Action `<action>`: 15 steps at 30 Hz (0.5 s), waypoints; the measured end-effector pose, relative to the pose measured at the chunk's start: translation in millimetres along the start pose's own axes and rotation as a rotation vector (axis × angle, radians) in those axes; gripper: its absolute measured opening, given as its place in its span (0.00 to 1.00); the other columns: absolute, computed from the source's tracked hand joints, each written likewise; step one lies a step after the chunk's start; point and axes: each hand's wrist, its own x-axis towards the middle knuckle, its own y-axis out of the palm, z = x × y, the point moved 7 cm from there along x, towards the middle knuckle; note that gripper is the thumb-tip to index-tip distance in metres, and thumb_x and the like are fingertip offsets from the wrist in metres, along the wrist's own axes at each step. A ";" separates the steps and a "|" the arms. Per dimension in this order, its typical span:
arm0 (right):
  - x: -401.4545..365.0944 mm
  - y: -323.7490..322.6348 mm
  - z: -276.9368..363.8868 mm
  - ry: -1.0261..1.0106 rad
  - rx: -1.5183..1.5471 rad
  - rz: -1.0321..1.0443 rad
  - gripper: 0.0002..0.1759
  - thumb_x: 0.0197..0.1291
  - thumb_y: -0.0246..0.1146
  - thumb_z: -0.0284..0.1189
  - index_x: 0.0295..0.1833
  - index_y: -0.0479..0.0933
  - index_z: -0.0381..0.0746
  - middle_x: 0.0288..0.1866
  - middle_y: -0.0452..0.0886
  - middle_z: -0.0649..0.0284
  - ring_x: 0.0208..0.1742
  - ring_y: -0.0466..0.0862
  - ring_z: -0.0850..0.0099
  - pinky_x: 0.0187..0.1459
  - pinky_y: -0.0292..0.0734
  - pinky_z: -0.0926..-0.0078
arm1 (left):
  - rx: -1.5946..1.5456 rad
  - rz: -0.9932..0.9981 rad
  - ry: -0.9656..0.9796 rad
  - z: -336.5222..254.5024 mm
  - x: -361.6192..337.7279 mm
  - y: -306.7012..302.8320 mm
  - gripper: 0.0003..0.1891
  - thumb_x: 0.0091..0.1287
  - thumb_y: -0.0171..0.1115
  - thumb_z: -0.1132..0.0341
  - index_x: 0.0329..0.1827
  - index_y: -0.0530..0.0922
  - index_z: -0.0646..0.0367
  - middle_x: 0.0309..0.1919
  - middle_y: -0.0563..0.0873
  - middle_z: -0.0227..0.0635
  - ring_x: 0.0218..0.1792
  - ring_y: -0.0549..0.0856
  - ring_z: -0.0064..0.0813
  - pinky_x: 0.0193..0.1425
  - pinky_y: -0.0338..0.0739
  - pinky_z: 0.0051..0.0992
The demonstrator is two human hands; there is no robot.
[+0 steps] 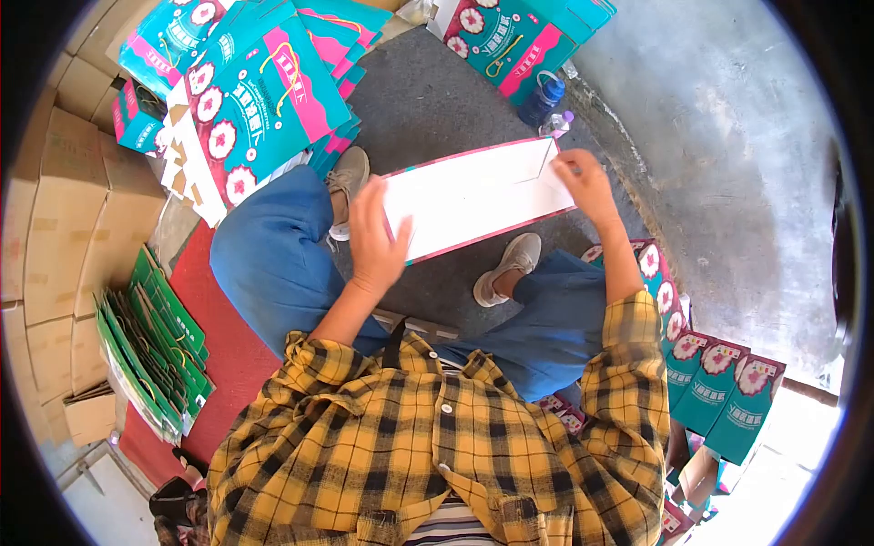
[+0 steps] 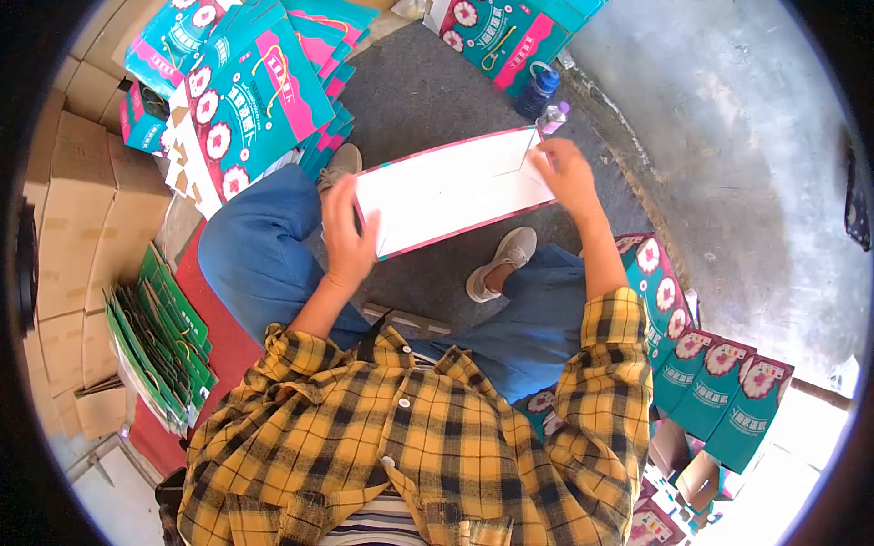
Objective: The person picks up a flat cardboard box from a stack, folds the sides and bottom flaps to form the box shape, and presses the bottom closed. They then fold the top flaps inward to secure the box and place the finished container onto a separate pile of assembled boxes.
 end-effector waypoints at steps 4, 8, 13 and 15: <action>25.4 -4.7 -82.0 0.232 0.115 -0.279 0.28 0.65 0.55 0.53 0.48 0.80 0.36 0.45 0.82 0.54 0.47 0.82 0.64 0.50 0.74 0.67 | -0.462 0.080 -0.812 113.0 -14.9 44.0 0.38 0.68 0.47 0.38 0.67 0.68 0.63 0.66 0.71 0.46 0.66 0.69 0.41 0.69 0.60 0.42; 29.7 39.3 -142.8 0.583 0.525 -0.023 0.42 0.63 0.43 0.67 0.45 0.81 0.37 0.43 0.83 0.60 0.43 0.80 0.70 0.43 0.73 0.75 | -0.802 0.245 -1.318 119.1 -42.1 74.7 0.47 0.58 0.40 0.20 0.68 0.70 0.48 0.67 0.71 0.42 0.67 0.68 0.45 0.66 0.61 0.53; 16.6 65.6 -156.2 0.770 0.685 0.203 0.46 0.59 0.39 0.72 0.45 0.83 0.41 0.39 0.84 0.62 0.33 0.79 0.71 0.38 0.74 0.71 | -1.164 0.321 -1.450 137.0 -69.3 104.9 0.41 0.61 0.51 0.29 0.60 0.75 0.59 0.59 0.79 0.43 0.59 0.77 0.40 0.63 0.69 0.42; 4.5 62.7 -144.8 0.783 0.680 0.244 0.45 0.59 0.41 0.72 0.46 0.83 0.42 0.39 0.84 0.63 0.35 0.80 0.70 0.41 0.74 0.71 | -1.197 0.273 -1.514 136.2 -81.7 104.1 0.35 0.62 0.56 0.37 0.55 0.78 0.62 0.54 0.82 0.43 0.55 0.80 0.38 0.62 0.71 0.36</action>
